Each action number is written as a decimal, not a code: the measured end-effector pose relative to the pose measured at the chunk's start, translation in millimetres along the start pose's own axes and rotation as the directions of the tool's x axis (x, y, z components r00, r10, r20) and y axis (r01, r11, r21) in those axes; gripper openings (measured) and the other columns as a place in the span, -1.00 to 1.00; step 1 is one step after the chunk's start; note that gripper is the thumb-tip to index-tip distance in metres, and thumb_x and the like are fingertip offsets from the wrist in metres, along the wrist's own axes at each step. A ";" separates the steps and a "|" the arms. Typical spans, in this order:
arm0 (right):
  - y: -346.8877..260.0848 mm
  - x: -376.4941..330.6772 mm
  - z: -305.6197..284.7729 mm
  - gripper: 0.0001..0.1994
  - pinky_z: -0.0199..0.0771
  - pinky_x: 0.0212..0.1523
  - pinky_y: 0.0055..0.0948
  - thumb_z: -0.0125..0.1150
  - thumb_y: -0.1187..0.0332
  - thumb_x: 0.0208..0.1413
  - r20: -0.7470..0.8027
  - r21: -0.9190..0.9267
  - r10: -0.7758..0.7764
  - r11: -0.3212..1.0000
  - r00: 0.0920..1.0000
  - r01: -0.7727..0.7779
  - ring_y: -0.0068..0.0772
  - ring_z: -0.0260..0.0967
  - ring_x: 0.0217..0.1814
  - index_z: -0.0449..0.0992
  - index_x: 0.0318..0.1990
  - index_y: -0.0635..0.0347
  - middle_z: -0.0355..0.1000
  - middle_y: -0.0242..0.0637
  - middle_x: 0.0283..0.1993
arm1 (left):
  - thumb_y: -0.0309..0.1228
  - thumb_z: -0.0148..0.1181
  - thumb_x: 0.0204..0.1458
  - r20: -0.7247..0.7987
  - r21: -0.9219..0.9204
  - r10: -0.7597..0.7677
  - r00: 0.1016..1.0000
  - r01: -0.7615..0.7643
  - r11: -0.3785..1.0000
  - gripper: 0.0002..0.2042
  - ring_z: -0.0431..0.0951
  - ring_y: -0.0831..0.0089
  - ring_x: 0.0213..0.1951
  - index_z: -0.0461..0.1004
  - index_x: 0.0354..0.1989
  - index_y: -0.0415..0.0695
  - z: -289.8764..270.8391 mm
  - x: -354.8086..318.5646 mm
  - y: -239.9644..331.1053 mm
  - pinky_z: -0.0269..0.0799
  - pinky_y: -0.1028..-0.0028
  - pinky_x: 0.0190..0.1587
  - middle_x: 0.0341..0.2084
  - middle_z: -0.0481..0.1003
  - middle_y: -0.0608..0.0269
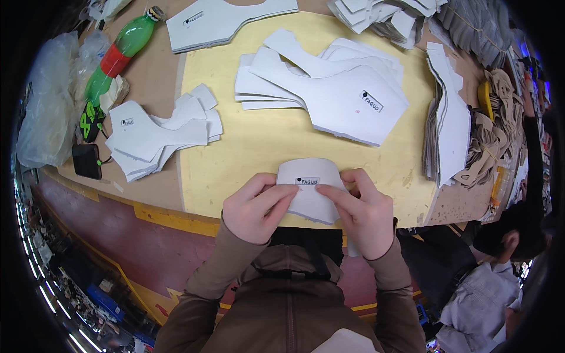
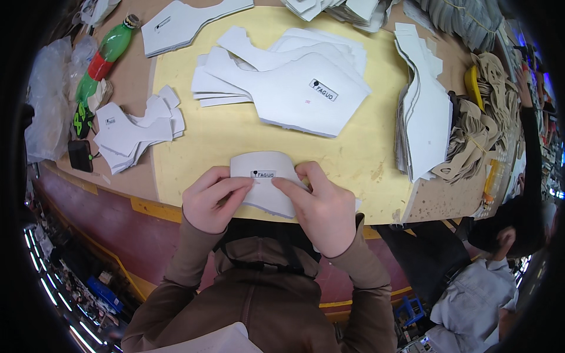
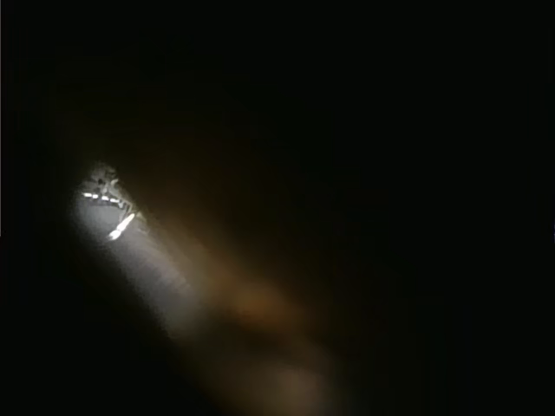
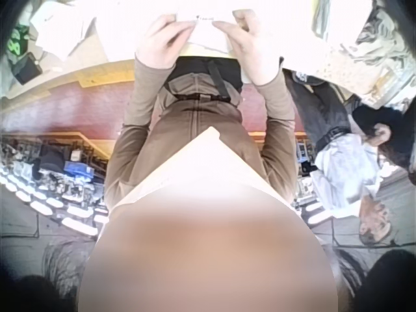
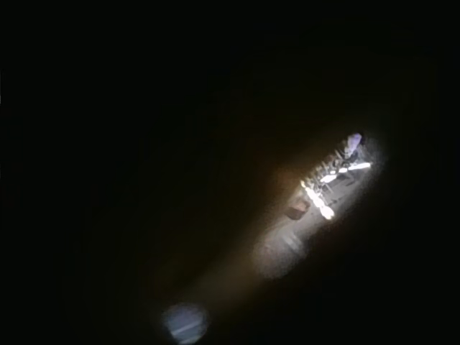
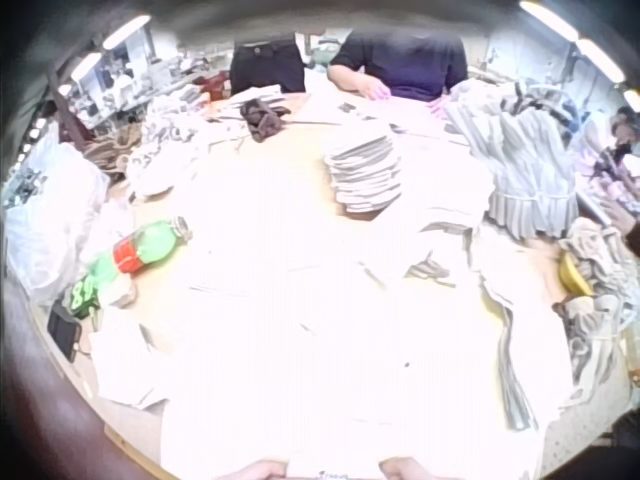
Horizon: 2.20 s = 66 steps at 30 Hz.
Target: The person repeatedly picks up white paper cutouts, folds them, and presses small rectangular labels onto them. They handle the items one at a time, stacking finished pieces on the table. Other workers are visible in the background performing similar tasks.
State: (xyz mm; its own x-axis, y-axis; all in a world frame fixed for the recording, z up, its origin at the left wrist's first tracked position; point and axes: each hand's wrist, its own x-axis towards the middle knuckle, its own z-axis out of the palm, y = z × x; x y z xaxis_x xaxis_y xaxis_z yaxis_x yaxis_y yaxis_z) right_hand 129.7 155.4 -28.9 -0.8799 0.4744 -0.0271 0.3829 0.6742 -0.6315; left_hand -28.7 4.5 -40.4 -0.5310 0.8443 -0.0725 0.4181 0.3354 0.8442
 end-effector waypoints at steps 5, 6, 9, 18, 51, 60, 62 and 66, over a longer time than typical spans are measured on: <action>-1.2 0.9 -0.6 -0.62 0.49 -0.49 -0.38 0.35 0.58 -0.18 0.003 -0.009 0.002 1.000 1.000 -0.002 -0.38 0.46 -0.47 0.69 -0.13 0.00 0.40 -0.32 -0.17 | -0.65 0.32 0.02 0.000 -0.003 -0.015 1.000 0.015 1.000 -0.83 0.59 0.42 -0.39 0.68 -0.22 -0.19 0.0 -2.1 2.3 0.50 0.49 -0.33 -0.35 0.52 0.20; -1.5 0.9 -0.7 -0.62 0.49 -0.50 -0.38 0.35 0.58 -0.18 0.005 -0.007 0.007 1.000 1.000 -0.007 -0.38 0.46 -0.48 0.69 -0.13 0.00 0.40 -0.33 -0.17 | -0.65 0.32 0.02 -0.003 0.001 -0.015 1.000 0.015 1.000 -0.83 0.59 0.42 -0.39 0.68 -0.22 -0.20 0.6 -2.3 3.0 0.50 0.49 -0.33 -0.35 0.52 0.20; -2.1 1.0 -0.4 -0.64 0.48 -0.50 -0.38 0.36 0.58 -0.15 -0.001 0.002 0.017 1.000 1.000 -0.017 -0.39 0.45 -0.48 0.69 -0.13 0.00 0.40 -0.33 -0.17 | -0.65 0.32 0.02 -0.013 0.024 -0.021 1.000 0.021 0.999 -0.83 0.58 0.40 -0.39 0.67 -0.21 -0.19 2.5 -2.5 5.5 0.50 0.48 -0.34 -0.34 0.51 0.19; -1.5 0.8 1.7 -0.70 0.46 -0.52 -0.38 0.37 0.56 -0.07 -0.021 0.005 0.013 1.000 1.000 -0.013 -0.41 0.44 -0.49 0.69 -0.14 0.00 0.40 -0.35 -0.19 | -0.66 0.31 0.01 -0.042 0.058 -0.021 0.999 0.023 0.998 -0.82 0.56 0.38 -0.41 0.67 -0.21 -0.19 4.5 -3.6 9.1 0.49 0.45 -0.35 -0.35 0.50 0.18; -9.4 4.0 -0.8 -0.67 0.20 0.01 -0.30 0.36 0.48 -0.03 -0.066 -0.156 0.007 0.988 0.998 -0.017 -0.46 0.39 -0.30 0.67 -0.06 -0.05 0.43 -0.46 -0.23 | -0.51 0.40 -0.08 -0.133 0.347 0.126 0.983 -0.073 0.935 -0.71 0.52 0.32 -0.15 0.66 -0.12 -0.11 3.6 -2.2 9.6 0.42 0.31 -0.03 -0.07 0.53 0.25; -7.2 6.8 -4.6 -0.64 0.11 0.15 -0.09 0.40 0.40 -0.10 -0.085 -0.305 -0.033 0.952 0.996 0.006 -0.22 0.30 0.16 0.69 -0.08 -0.21 0.42 -0.38 0.06 | -0.53 0.29 -0.07 0.039 0.520 0.290 0.956 -0.268 0.811 -0.59 0.50 0.30 0.09 0.65 0.01 0.09 15.4 -18.4 -0.7 0.25 0.19 0.24 0.07 0.51 0.41; -4.0 7.5 -5.8 -0.66 0.08 0.15 -0.10 0.41 0.37 -0.09 -0.075 -0.280 -0.027 0.960 0.997 0.005 -0.24 0.30 0.16 0.69 -0.08 -0.21 0.42 -0.40 0.06 | -0.53 0.24 -0.05 0.063 0.539 0.294 0.954 -0.280 0.794 -0.57 0.50 0.31 0.11 0.63 0.05 0.08 18.8 -22.0 -0.2 0.26 0.20 0.24 0.08 0.51 0.42; -4.7 5.9 -4.7 -0.70 0.03 0.13 -0.15 0.42 0.34 -0.03 -0.080 -0.220 0.027 0.974 0.996 -0.044 -0.33 0.32 0.06 0.68 -0.09 -0.17 0.43 -0.46 -0.07 | -0.47 0.16 0.04 0.081 0.577 0.273 0.959 -0.268 0.772 -0.59 0.48 0.31 0.13 0.60 0.12 0.05 23.0 -26.2 6.0 0.28 0.21 0.24 0.10 0.51 0.40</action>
State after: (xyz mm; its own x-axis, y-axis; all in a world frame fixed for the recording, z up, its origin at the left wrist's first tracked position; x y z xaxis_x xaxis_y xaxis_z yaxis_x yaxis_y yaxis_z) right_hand 124.1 157.7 -22.5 -0.8440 0.5361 0.0174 0.4741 0.7607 -0.4433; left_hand 4.7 -6.0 -45.6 -0.3351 0.9348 0.1177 0.8902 0.2731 0.3646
